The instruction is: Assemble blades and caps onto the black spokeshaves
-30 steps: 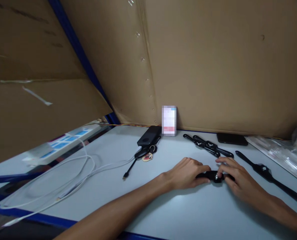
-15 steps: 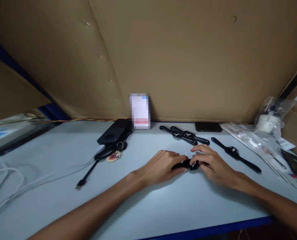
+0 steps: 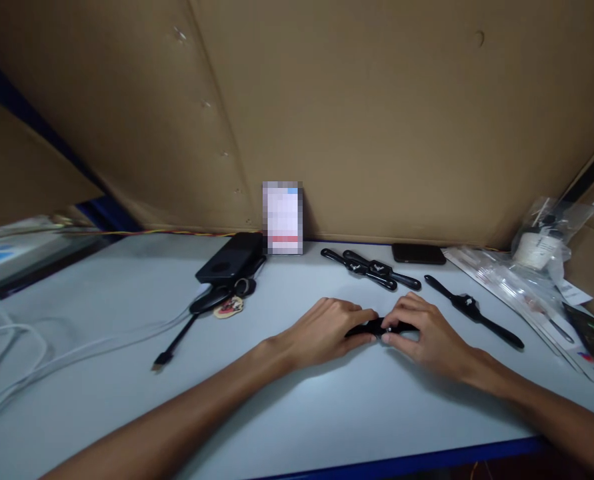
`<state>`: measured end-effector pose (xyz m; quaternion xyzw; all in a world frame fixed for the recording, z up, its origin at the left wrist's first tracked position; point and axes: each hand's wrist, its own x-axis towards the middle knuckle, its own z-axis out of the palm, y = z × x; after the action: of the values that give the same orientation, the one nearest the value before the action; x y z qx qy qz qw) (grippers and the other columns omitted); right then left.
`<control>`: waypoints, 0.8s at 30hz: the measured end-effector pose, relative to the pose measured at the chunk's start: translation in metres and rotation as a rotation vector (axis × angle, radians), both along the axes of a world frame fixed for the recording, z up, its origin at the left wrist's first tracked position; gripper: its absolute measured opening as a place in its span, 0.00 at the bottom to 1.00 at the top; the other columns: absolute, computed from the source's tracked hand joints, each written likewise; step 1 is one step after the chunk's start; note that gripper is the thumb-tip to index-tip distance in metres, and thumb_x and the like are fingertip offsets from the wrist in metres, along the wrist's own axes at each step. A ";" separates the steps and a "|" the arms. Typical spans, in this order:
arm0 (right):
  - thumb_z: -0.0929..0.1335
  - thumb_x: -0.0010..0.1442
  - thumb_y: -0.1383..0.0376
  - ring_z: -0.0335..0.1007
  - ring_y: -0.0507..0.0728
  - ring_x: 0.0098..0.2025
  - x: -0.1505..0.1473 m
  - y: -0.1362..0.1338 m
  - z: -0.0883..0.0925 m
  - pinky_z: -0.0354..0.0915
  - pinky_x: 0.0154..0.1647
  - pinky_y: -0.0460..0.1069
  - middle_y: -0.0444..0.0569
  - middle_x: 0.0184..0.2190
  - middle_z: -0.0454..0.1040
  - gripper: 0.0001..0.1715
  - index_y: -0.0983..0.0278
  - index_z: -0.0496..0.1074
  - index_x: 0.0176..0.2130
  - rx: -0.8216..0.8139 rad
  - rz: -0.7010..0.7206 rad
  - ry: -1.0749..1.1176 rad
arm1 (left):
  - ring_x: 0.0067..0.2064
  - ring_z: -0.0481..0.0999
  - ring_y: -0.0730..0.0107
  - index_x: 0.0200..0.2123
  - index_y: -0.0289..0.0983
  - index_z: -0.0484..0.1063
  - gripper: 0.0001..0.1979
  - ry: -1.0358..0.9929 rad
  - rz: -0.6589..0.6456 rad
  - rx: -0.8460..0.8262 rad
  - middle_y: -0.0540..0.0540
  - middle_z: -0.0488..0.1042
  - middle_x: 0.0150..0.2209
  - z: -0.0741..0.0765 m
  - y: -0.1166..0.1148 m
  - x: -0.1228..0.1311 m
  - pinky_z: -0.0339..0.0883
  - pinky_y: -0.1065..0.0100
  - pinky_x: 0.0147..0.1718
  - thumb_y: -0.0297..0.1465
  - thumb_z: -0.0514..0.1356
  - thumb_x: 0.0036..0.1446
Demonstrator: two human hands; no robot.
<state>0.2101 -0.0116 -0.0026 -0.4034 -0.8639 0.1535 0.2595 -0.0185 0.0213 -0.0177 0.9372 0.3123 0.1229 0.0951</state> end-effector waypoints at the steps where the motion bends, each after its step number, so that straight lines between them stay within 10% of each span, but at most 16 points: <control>1: 0.70 0.60 0.72 0.68 0.58 0.40 -0.001 0.000 0.000 0.67 0.44 0.56 0.47 0.33 0.75 0.06 0.61 0.77 0.37 -0.012 0.002 0.023 | 0.33 0.77 0.66 0.50 0.41 0.73 0.14 -0.007 -0.003 -0.001 0.48 0.79 0.33 0.000 0.000 0.000 0.60 0.66 0.29 0.40 0.55 0.70; 8: 0.62 0.56 0.80 0.71 0.57 0.43 -0.001 0.002 0.001 0.68 0.46 0.55 0.47 0.37 0.78 0.23 0.61 0.77 0.41 -0.100 0.019 0.176 | 0.31 0.76 0.66 0.49 0.40 0.73 0.15 -0.022 -0.008 0.020 0.48 0.78 0.32 -0.001 0.001 0.000 0.59 0.66 0.28 0.41 0.52 0.71; 17: 0.72 0.61 0.67 0.68 0.57 0.37 -0.007 -0.003 -0.002 0.66 0.41 0.56 0.47 0.31 0.71 0.02 0.63 0.78 0.36 -0.075 -0.087 -0.022 | 0.30 0.76 0.67 0.47 0.41 0.74 0.11 -0.024 0.010 0.007 0.49 0.78 0.32 0.001 -0.002 0.000 0.58 0.68 0.27 0.39 0.56 0.70; 24: 0.62 0.51 0.82 0.73 0.56 0.42 -0.004 0.000 0.004 0.68 0.46 0.53 0.47 0.38 0.78 0.25 0.60 0.77 0.39 -0.157 0.042 0.224 | 0.30 0.76 0.67 0.48 0.41 0.74 0.11 -0.025 0.001 0.023 0.49 0.79 0.33 0.002 -0.002 0.001 0.58 0.67 0.27 0.38 0.56 0.69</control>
<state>0.2064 -0.0118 0.0019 -0.3848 -0.8230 0.2700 0.3188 -0.0176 0.0192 -0.0161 0.9364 0.3103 0.1384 0.0880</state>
